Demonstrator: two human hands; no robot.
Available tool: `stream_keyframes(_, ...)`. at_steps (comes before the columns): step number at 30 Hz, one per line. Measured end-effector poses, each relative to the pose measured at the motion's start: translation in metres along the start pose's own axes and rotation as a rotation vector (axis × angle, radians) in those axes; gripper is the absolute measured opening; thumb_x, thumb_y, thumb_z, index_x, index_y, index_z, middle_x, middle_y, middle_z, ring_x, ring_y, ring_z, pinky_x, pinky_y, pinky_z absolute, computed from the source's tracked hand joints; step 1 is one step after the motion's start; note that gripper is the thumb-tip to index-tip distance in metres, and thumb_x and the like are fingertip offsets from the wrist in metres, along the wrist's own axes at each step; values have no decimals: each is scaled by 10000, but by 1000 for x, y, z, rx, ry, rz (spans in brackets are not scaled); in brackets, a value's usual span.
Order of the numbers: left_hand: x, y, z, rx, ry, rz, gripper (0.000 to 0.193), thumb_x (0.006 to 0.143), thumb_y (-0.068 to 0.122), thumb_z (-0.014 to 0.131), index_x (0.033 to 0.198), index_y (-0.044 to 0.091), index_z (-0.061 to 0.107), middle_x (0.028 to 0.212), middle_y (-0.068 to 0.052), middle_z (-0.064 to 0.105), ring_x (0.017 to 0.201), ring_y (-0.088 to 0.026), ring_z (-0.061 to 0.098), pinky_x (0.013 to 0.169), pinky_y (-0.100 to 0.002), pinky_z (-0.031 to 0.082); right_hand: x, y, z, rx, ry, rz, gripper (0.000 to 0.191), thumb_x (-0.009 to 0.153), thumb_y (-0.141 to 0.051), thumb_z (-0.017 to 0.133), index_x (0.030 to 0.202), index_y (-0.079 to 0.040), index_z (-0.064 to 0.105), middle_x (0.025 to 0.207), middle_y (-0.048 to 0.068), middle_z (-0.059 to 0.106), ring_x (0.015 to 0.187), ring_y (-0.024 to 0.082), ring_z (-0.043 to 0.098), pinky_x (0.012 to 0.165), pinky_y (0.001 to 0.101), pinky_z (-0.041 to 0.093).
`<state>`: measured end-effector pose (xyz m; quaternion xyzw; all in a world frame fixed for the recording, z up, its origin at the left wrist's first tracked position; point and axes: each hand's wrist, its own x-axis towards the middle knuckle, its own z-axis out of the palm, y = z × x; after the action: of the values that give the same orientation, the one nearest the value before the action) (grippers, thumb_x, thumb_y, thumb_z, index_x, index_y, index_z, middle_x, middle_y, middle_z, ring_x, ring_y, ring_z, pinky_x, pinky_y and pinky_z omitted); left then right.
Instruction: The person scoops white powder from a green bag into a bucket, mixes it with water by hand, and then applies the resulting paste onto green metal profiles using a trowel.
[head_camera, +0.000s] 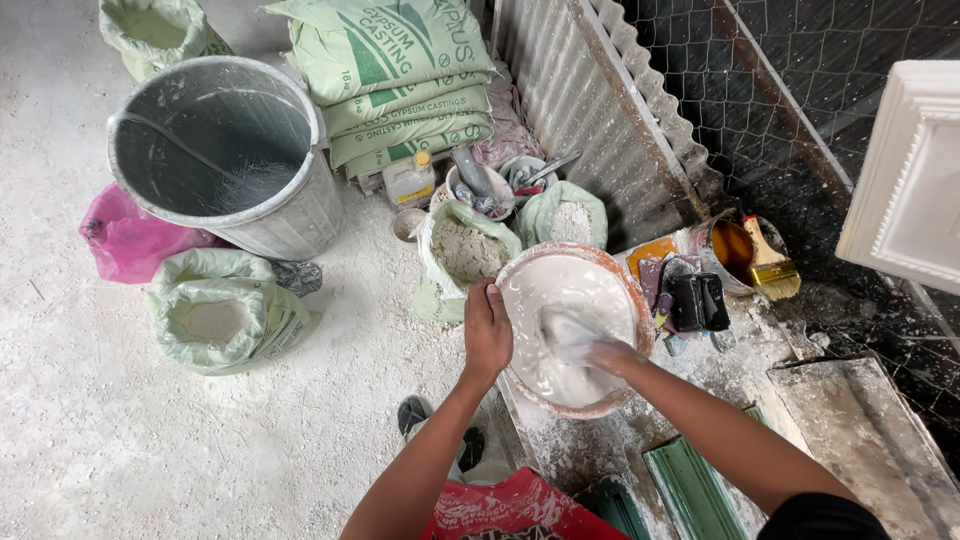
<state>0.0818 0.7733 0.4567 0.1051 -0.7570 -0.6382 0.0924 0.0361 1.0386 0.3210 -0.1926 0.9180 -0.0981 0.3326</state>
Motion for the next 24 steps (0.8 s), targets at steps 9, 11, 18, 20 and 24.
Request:
stream_keyframes(9, 0, 6, -3, -24, -7, -9, 368, 1101, 278, 342, 1215, -17, 530, 1130, -255, 607, 1046, -398, 597, 952, -480, 452, 25, 14, 3, -35, -61, 158, 275, 960, -190, 505, 979, -16, 717, 984, 184, 704, 863, 310, 700, 763, 453, 531)
stream_keyframes(11, 0, 7, -4, -25, -8, -16, 368, 1099, 280, 342, 1213, -12, 533, 1124, -254, 611, 1045, -400, 599, 953, -480, 453, 36, 4, 6, -47, -77, 192, 275, 960, -191, 505, 979, -16, 717, 985, 184, 704, 864, 310, 699, 765, 452, 531)
stream_keyframes(18, 1, 11, -6, -33, 3, -23, 364, 1098, 284, 345, 1227, -6, 522, 1148, -263, 610, 1080, -416, 593, 971, -485, 444, 53, -45, 1, -50, -93, 210, 277, 959, -193, 505, 980, -16, 718, 987, 184, 705, 868, 310, 698, 773, 450, 531)
stream_keyframes(20, 0, 10, -6, -35, -1, -27, 362, 1097, 282, 343, 1228, -5, 522, 1152, -262, 612, 1088, -415, 592, 975, -485, 441, 42, -47, -6, -81, -98, 167, 278, 959, -194, 505, 980, -16, 718, 988, 185, 705, 869, 310, 697, 775, 450, 531)
stream_keyframes(24, 1, 10, -6, -23, -7, -28, 362, 1095, 279, 344, 1227, -7, 521, 1160, -261, 611, 1094, -415, 589, 977, -485, 438, 22, -48, -24, -116, -48, 55, 279, 959, -195, 506, 980, -16, 719, 990, 185, 705, 871, 309, 696, 779, 448, 531)
